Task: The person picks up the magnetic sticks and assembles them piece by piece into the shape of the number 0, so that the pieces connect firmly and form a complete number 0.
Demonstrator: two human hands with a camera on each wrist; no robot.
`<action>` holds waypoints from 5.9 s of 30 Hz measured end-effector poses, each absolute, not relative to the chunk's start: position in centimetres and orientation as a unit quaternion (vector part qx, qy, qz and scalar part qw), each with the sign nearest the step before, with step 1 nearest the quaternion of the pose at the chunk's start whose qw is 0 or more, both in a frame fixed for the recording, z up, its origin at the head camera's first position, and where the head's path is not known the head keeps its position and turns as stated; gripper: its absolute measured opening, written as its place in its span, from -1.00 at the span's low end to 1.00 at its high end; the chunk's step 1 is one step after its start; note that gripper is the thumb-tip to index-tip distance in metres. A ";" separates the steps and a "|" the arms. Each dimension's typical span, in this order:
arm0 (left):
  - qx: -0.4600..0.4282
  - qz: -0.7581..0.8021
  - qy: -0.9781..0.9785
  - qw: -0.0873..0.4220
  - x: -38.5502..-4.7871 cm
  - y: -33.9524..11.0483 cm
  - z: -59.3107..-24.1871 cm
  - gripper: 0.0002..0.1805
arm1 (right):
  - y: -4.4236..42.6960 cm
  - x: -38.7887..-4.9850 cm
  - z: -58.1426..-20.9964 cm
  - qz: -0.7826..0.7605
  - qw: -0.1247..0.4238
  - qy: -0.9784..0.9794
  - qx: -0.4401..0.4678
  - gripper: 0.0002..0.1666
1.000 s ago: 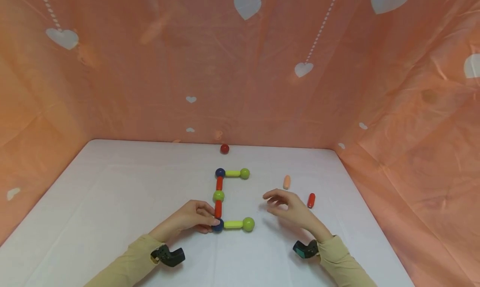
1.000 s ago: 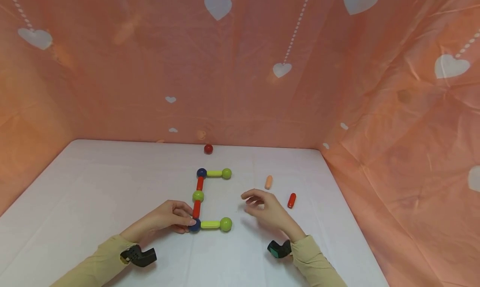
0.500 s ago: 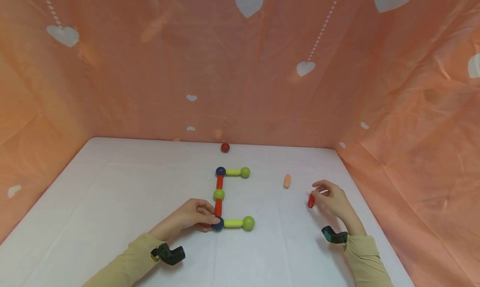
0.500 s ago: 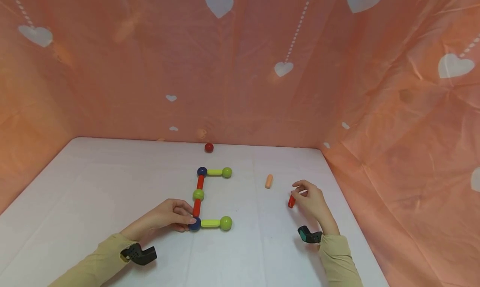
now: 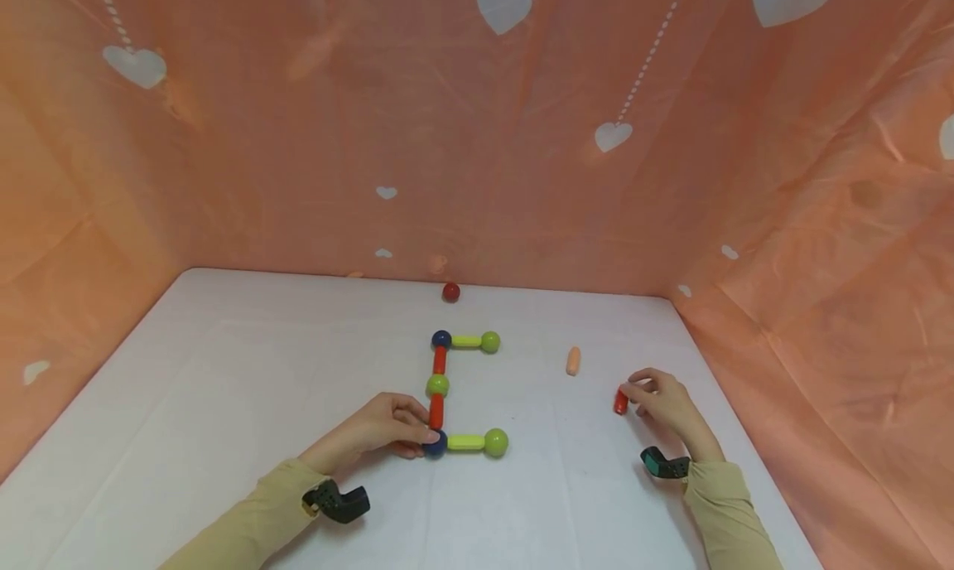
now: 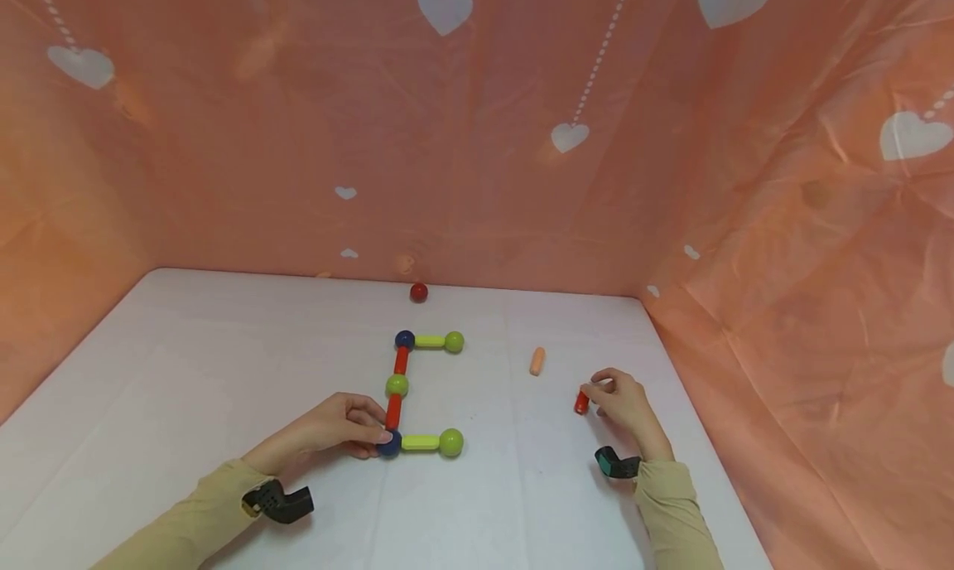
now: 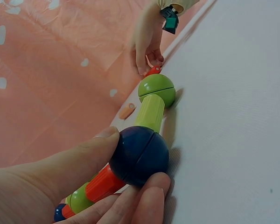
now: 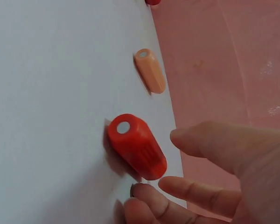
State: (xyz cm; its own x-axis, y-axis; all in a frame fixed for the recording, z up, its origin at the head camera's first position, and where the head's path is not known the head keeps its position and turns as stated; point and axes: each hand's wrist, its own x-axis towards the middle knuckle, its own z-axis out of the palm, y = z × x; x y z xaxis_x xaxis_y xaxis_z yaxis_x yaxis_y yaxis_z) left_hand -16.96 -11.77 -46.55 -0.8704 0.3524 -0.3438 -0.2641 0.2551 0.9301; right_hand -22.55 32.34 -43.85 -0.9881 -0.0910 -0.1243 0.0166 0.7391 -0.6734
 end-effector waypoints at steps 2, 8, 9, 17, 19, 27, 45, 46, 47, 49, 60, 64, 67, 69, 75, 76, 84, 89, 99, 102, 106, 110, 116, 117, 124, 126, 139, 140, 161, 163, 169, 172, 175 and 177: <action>0.029 0.611 0.750 0.254 -17.0 -11.7 -46.5 -0.51 | 32.3 -22.8 -44.0 -0.363 0.082 0.928 -0.019 -0.48; 0.030 0.614 0.747 0.254 -17.1 -11.7 -46.5 -0.52 | 31.9 -23.6 -44.1 -0.374 0.095 0.922 -0.015 -0.48; 0.030 0.614 0.747 0.254 -17.1 -11.7 -46.5 -0.52 | 31.8 -23.7 -44.1 -0.375 0.094 0.922 -0.013 -0.48; 0.028 0.617 0.744 0.257 -17.2 -11.7 -46.7 -0.53 | 31.0 -24.0 -44.1 -0.352 0.085 0.931 -0.041 -0.66; 0.027 0.618 0.743 0.257 -17.2 -11.7 -46.8 -0.53 | 30.9 -24.0 -44.0 -0.346 0.084 0.933 -0.045 -0.72; 0.033 0.618 0.743 0.255 -17.2 -11.8 -46.9 -0.52 | 30.7 -24.0 -43.4 -0.381 0.114 0.915 -0.068 -0.73; 0.026 0.616 0.745 0.252 -17.1 -11.8 -46.8 -0.53 | 28.4 -23.9 -42.8 -0.553 0.190 0.806 -0.086 -0.45; 0.027 0.617 0.745 0.253 -17.1 -11.8 -46.9 -0.52 | 27.9 -23.9 -42.7 -0.557 0.195 0.802 -0.088 -0.45; 0.027 0.617 0.745 0.254 -17.1 -11.8 -47.0 -0.52 | 27.3 -23.9 -42.7 -0.561 0.199 0.799 -0.090 -0.45; 0.028 0.617 0.744 0.256 -17.2 -11.8 -47.0 -0.51 | 26.1 -23.9 -42.6 -0.569 0.211 0.789 -0.102 -0.44; 0.044 0.634 0.727 0.261 -17.1 -11.9 -46.7 -0.54 | 19.8 -23.8 -44.1 -0.599 0.262 0.737 -0.172 -0.51; 0.043 0.633 0.727 0.261 -17.1 -11.9 -46.7 -0.54 | 18.5 -23.8 -45.0 -0.596 0.273 0.734 -0.175 -0.54; 0.045 0.635 0.725 0.262 -17.1 -12.0 -46.7 -0.54 | 17.8 -23.7 -45.3 -0.590 0.273 0.740 -0.175 -0.56; 0.046 0.637 0.723 0.262 -17.1 -12.0 -46.8 -0.55 | 17.6 -23.6 -45.4 -0.586 0.273 0.743 -0.175 -0.58; 0.046 0.635 0.726 0.260 -17.1 -11.9 -46.8 -0.54 | 16.9 -23.2 -45.7 -0.582 0.278 0.743 -0.179 -0.61; 0.045 0.635 0.727 0.259 -17.1 -11.9 -46.8 -0.54 | 16.8 -23.1 -45.7 -0.579 0.279 0.746 -0.178 -0.62; 0.041 0.633 0.729 0.257 -17.1 -11.9 -46.8 -0.54 | 16.4 -22.4 -45.6 -0.563 0.276 0.761 -0.164 -0.57; 0.044 0.635 0.727 0.258 -17.0 -11.9 -46.7 -0.54 | 16.6 -22.0 -45.6 -0.570 0.288 0.756 -0.144 -0.53; 0.042 0.631 0.731 0.257 -17.0 -11.8 -46.6 -0.54 | 17.0 -21.1 -45.7 -0.564 0.285 0.764 -0.128 -0.45; 0.039 0.628 0.734 0.255 -17.0 -11.8 -46.7 -0.54 | 17.0 -20.9 -46.0 -0.580 0.283 0.754 -0.125 -0.45; 0.045 0.616 0.746 0.251 -17.1 -12.0 -46.4 -0.54 | 17.0 -21.0 -46.3 -0.587 0.277 0.751 -0.123 -0.46; 0.072 0.608 0.753 0.244 -17.8 -12.8 -46.1 -0.55 | 17.0 -21.0 -46.3 -0.577 0.271 0.760 -0.126 -0.46; 0.078 0.622 0.753 0.201 -20.9 -13.9 -45.5 -0.47 | 16.9 -20.9 -46.1 -0.577 0.269 0.761 -0.125 -0.46; 0.075 0.626 0.754 0.185 -21.6 -13.9 -45.3 -0.46 | 16.9 -20.9 -46.1 -0.581 0.271 0.758 -0.123 -0.46; 0.100 0.616 0.779 0.061 -26.6 -13.9 -44.8 -0.39 | 16.9 -20.7 -46.0 -0.580 0.267 0.761 -0.119 -0.45; 0.102 0.608 0.787 0.037 -27.9 -13.7 -44.9 -0.36 | 17.0 -20.6 -46.0 -0.581 0.267 0.760 -0.118 -0.44; 0.096 0.596 0.797 0.014 -33.5 -11.5 -45.0 -0.20 | 16.7 -20.7 -46.1 -0.597 0.266 0.749 -0.109 -0.44; 0.098 0.598 0.795 0.017 -33.8 -11.3 -45.0 -0.20 | 16.7 -20.7 -46.1 -0.597 0.266 0.749 -0.109 -0.44; 0.107 0.612 0.783 0.041 -35.8 -10.1 -45.9 -0.41 | 16.7 -20.6 -46.3 -0.587 0.265 0.758 -0.104 -0.44; 0.106 0.614 0.780 0.050 -36.0 -9.9 -46.0 -0.43 | 16.8 -20.5 -46.3 -0.590 0.268 0.755 -0.102 -0.44; 0.120 0.641 0.753 0.087 -36.0 -8.9 -46.5 -0.49 | 16.9 -20.5 -46.4 -0.596 0.273 0.748 -0.105 -0.44; 0.143 0.637 0.753 0.085 -36.0 -8.4 -46.5 -0.54 | 16.9 -20.5 -46.4 -0.597 0.272 0.748 -0.100 -0.45; 0.175 0.618 0.763 0.067 -36.0 -8.3 -46.6 -0.58 | 16.7 -20.5 -46.5 -0.600 0.271 0.746 -0.098 -0.46; 0.189 0.604 0.772 0.055 -36.0 -8.4 -46.8 -0.59 | 16.5 -20.6 -46.5 -0.601 0.271 0.745 -0.100 -0.46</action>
State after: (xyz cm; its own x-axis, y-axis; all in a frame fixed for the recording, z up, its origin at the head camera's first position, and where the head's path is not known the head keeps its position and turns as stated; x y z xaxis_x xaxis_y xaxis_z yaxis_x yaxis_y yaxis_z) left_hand -36.02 -8.38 -46.75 -0.9228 0.3577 0.1432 0.2250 0.1984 0.9540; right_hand -20.55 16.53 -46.54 -0.8330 -0.4747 -0.2842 0.1774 0.2574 -0.9499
